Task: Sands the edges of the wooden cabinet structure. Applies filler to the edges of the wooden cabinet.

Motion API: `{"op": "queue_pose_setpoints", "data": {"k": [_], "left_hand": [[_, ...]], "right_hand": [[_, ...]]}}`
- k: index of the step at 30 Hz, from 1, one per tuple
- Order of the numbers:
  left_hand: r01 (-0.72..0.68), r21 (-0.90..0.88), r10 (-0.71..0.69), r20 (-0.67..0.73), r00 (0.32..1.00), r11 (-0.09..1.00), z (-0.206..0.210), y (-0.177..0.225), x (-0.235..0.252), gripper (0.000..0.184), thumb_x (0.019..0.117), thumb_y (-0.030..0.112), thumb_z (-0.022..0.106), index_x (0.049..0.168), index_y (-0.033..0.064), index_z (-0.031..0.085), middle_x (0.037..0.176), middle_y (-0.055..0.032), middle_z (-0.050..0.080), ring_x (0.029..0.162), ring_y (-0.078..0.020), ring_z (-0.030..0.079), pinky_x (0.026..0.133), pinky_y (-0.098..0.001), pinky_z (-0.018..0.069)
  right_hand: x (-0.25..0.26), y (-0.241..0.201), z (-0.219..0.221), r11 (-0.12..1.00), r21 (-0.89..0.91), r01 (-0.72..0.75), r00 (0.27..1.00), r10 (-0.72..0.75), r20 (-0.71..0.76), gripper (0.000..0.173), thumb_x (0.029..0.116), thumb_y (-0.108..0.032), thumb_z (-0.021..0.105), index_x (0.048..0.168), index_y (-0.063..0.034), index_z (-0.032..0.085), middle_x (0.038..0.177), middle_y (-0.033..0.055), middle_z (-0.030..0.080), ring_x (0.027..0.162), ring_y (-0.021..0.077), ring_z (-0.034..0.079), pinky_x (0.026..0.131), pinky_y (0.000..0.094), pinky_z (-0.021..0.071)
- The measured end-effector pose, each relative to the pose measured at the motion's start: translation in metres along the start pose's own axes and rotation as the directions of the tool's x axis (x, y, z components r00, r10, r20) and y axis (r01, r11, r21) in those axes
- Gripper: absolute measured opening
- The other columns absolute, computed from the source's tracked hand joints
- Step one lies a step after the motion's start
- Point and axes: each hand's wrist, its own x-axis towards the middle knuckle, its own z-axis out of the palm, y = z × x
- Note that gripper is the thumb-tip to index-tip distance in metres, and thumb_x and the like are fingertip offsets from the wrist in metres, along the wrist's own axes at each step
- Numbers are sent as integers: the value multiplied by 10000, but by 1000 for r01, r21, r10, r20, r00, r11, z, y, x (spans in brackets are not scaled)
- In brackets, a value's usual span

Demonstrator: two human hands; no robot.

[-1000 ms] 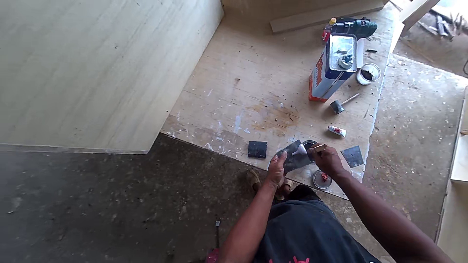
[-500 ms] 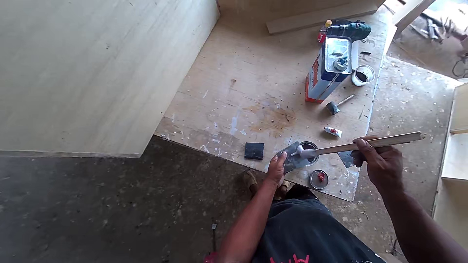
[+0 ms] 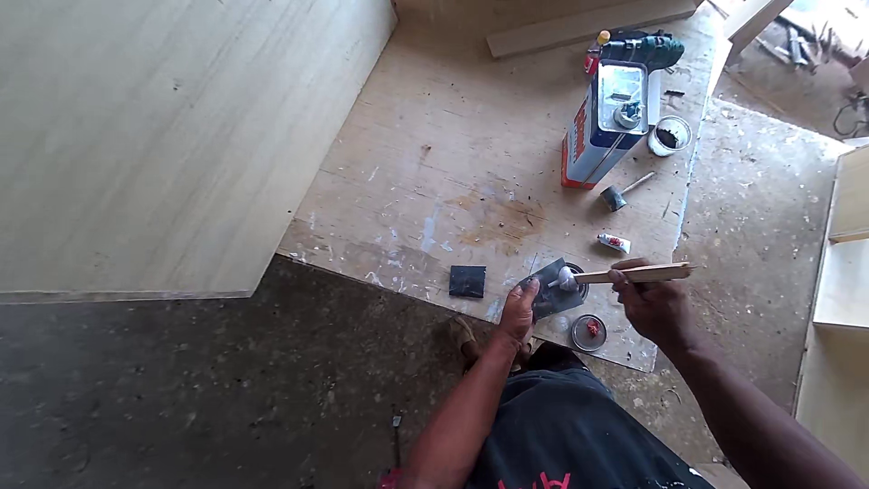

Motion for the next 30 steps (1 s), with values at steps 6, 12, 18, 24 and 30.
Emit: {"op": "queue_pose_setpoints", "data": {"k": [6, 12, 18, 24, 30], "left_hand": [[5, -93, 6, 113, 994, 996, 3, 15, -9, 308, 1101, 185, 438, 1329, 0, 530, 1150, -190, 687, 1033, -285, 700, 926, -482, 583], [-29, -118, 51, 189, 981, 993, 3, 32, -21, 295, 1096, 166, 410, 1318, 10, 525, 1142, -188, 696, 1026, -289, 708, 920, -492, 588], [-215, -66, 217, 22, 976, 974, -32, 74, -17, 339, 1061, 301, 476, 1304, 82, 564, 1156, -149, 690, 1028, -273, 691, 866, -483, 592], [-312, -47, 309, -67, 949, 949, -57, 116, -40, 330, 1035, 332, 533, 1269, 105, 584, 1118, -141, 704, 946, -251, 715, 737, -436, 622], [-256, -156, 275, 110, 955, 954, -30, 99, -67, 372, 932, 391, 719, 1192, 128, 682, 1070, -110, 739, 956, -227, 737, 793, -443, 631]], "right_hand": [[13, 61, 28, 915, 223, -337, 934, 295, 203, 237, 1036, -261, 587, 1108, -76, 716, 792, 46, 720, 611, 138, 680, 604, 342, 611], [-5, 108, 75, 915, 197, -352, 931, 321, 173, 257, 1003, -287, 640, 1101, -69, 735, 917, 45, 746, 782, 115, 698, 788, 363, 600], [-6, 104, 85, 953, -36, -302, 935, 303, 186, 291, 1000, -365, 620, 1068, -120, 762, 1071, 78, 754, 1033, 246, 713, 951, 542, 553], [0, 116, 36, 949, 65, -308, 813, 227, 535, 637, 949, -416, 687, 1472, -110, 491, 1061, 105, 692, 873, 236, 676, 842, 478, 568], [-34, 239, -34, 465, -200, -862, 477, 879, -10, 660, 895, -317, 767, 1420, 5, 527, 1406, 314, 526, 1296, 492, 527, 1033, 689, 439]]}}
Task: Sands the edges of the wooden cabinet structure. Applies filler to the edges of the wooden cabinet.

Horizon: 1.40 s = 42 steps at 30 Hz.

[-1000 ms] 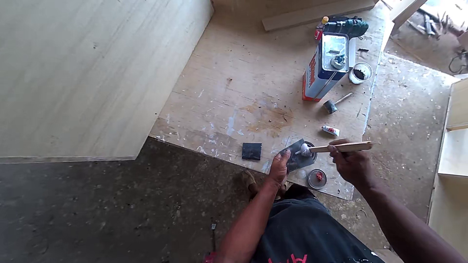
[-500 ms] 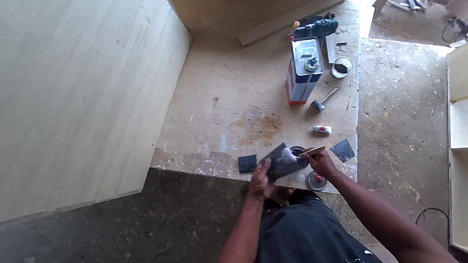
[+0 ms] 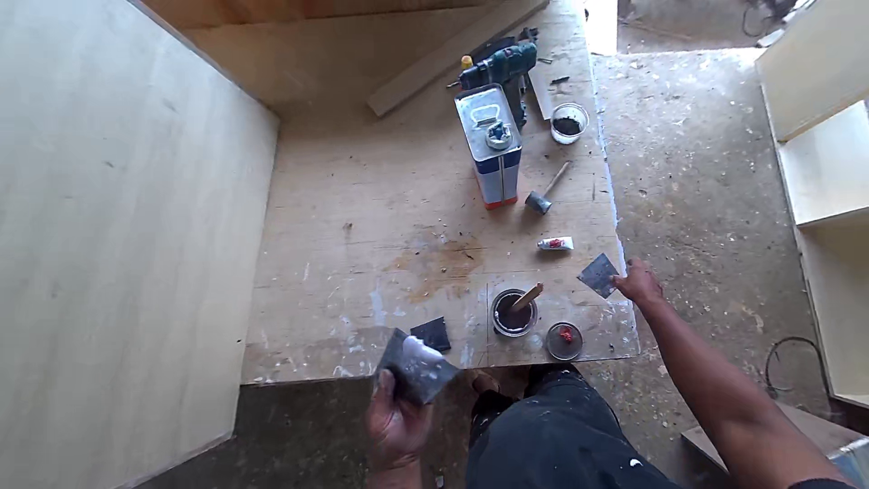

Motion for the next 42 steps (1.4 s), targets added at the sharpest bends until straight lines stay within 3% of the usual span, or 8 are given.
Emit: {"op": "queue_pose_setpoints", "data": {"k": [3, 8, 14, 20, 25, 30, 39, 42], "left_hand": [[37, 48, -40, 76, 996, 998, 24, -13, 0, 323, 951, 369, 696, 1163, 126, 715, 1061, -106, 750, 970, -210, 738, 857, -435, 619], [101, 116, -115, 127, 985, 988, 55, -22, 15, 299, 1005, 300, 625, 1209, 84, 662, 1095, -142, 732, 1004, -245, 725, 894, -459, 604], [145, 119, -167, 207, 964, 982, 73, -25, 37, 262, 1053, 233, 537, 1232, 64, 626, 1084, -152, 727, 982, -240, 728, 883, -449, 604], [187, 319, -253, 180, 950, 929, 60, -24, 67, 263, 1068, 192, 479, 1258, 34, 570, 1087, -157, 717, 994, -253, 720, 906, -465, 596], [299, 429, -370, 92, 925, 852, 30, -52, 96, 282, 1086, 171, 408, 1286, 16, 533, 1079, -167, 712, 970, -264, 723, 887, -472, 602], [364, 499, -438, 34, 898, 786, 16, -74, 112, 283, 1092, 181, 403, 1270, 9, 539, 1056, -172, 710, 938, -257, 725, 844, -446, 615], [419, 591, -469, -76, 880, 689, -5, -101, 123, 297, 1099, 170, 404, 1314, -5, 512, 1078, -174, 704, 950, -254, 718, 846, -435, 612], [417, 600, -465, -84, 881, 682, -4, -100, 122, 308, 1096, 170, 404, 1326, -7, 506, 1092, -175, 703, 966, -253, 717, 857, -438, 611]], "right_hand": [[21, 16, 20, 985, -83, -148, 989, 147, -26, 1027, 726, -514, 883, 1497, -5, 435, 1557, 315, 351, 1436, 492, 366, 1098, 663, 389], [22, 9, 40, 977, -24, -211, 976, 208, -70, 1056, 673, -444, 927, 1472, 41, 436, 1583, 354, 263, 1457, 513, 320, 1096, 658, 404], [22, 6, 53, 984, -15, -177, 978, 174, -111, 1090, 698, -522, 891, 1509, 10, 393, 1568, 338, 302, 1442, 497, 356, 1086, 640, 419], [19, -5, 51, 986, 5, -167, 983, 167, -82, 914, 694, -429, 922, 1384, 25, 530, 1557, 346, 303, 1451, 502, 327, 1098, 662, 378], [28, -2, 57, 985, 31, -171, 975, 173, -136, 999, 636, -396, 961, 1399, 30, 475, 1479, 343, 406, 1367, 541, 413, 1010, 720, 418], [37, -6, 47, 968, 65, -242, 967, 247, -71, 1152, 547, -405, 1000, 1438, 41, 422, 1514, 353, 343, 1396, 541, 372, 1032, 703, 413], [22, 22, 54, 945, 248, -213, 964, 244, -102, 800, 702, -328, 940, 1311, 31, 565, 1376, 328, 494, 1316, 519, 464, 1021, 700, 412], [6, 23, 46, 876, 481, -14, 972, 126, -201, 464, 840, -142, 809, 1190, 64, 585, 1137, 314, 625, 1068, 471, 624, 912, 655, 495]]}}
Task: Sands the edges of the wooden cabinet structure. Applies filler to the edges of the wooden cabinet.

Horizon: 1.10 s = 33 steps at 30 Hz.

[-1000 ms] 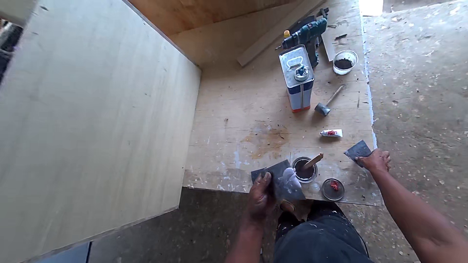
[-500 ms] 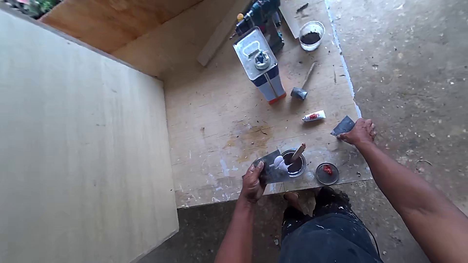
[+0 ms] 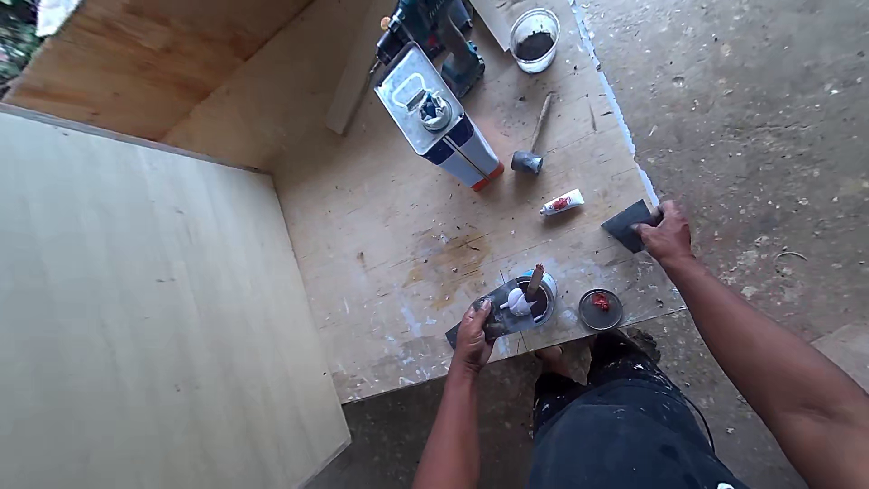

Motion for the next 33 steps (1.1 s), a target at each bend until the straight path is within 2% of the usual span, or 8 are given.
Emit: {"op": "queue_pose_setpoints", "data": {"k": [2, 4, 6, 8, 13, 18, 25, 33], "left_hand": [[-5, -12, 5, 2, 1000, 1000, 1, 3, -3, 310, 1094, 176, 409, 1321, -5, 517, 1086, -181, 707, 958, -262, 721, 850, -448, 615], [-9, -29, 9, 11, 1000, 1000, 2, 10, -7, 309, 1089, 175, 412, 1317, -5, 519, 1090, -186, 707, 960, -270, 723, 857, -459, 614], [-14, -27, 15, 32, 999, 1000, 4, 17, -10, 304, 1080, 179, 420, 1302, 1, 527, 1082, -181, 712, 954, -266, 726, 849, -454, 617], [-28, -14, 29, 60, 998, 1000, 4, 24, -11, 301, 1074, 185, 431, 1288, 1, 535, 1070, -177, 716, 946, -261, 728, 842, -451, 619], [-61, 42, 57, 84, 995, 997, 2, 32, -8, 283, 1066, 208, 460, 1250, 15, 558, 1032, -149, 723, 916, -229, 729, 825, -422, 621], [-57, 47, 51, 119, 992, 997, 5, 37, -13, 287, 1064, 214, 476, 1252, 15, 563, 1037, -152, 728, 913, -232, 734, 823, -428, 624], [-163, -78, 179, 284, 942, 983, 20, 72, -55, 252, 1037, 252, 572, 1213, 84, 641, 1049, -114, 739, 947, -206, 731, 874, -422, 609], [-507, 155, 368, 517, 773, 848, 12, 146, -145, 219, 1062, 252, 540, 1201, 163, 685, 1034, 13, 733, 916, -74, 696, 845, -296, 590]], "right_hand": [[-18, 4, -13, 926, 336, 173, 985, -169, -40, 276, 916, -64, 709, 1167, 19, 631, 999, 170, 686, 882, 257, 674, 832, 464, 567], [-42, 8, -30, 733, 664, 144, 976, -216, 27, 291, 922, -59, 712, 1208, -62, 655, 1015, 43, 709, 872, 127, 694, 826, 353, 611], [-66, 13, -41, 604, 796, -23, 988, -110, 112, 306, 868, -14, 748, 1134, -107, 631, 936, 7, 703, 801, 121, 694, 764, 364, 625], [-88, 18, -45, 594, 782, -191, 976, 32, 214, 291, 851, 33, 744, 1045, -100, 572, 850, 28, 662, 731, 145, 669, 709, 390, 616], [-124, 29, -50, 374, 819, -436, 883, 0, 470, 492, 831, 109, 581, 1302, -36, 590, 1106, 153, 700, 909, 219, 713, 820, 411, 623], [-150, 26, -33, 187, 855, -483, 875, 83, 476, 105, 931, 28, 575, 1008, -35, 610, 930, 143, 710, 827, 238, 714, 782, 461, 623], [-199, -16, 3, 594, 698, -401, 803, -139, 580, 209, 993, -65, 586, 1172, 14, 662, 1015, 127, 710, 901, 197, 691, 833, 388, 598], [-238, -136, -6, 505, 509, -697, 292, -449, 845, 178, 1020, -98, 522, 1127, -20, 641, 944, 131, 725, 831, 196, 723, 770, 388, 624]]}}
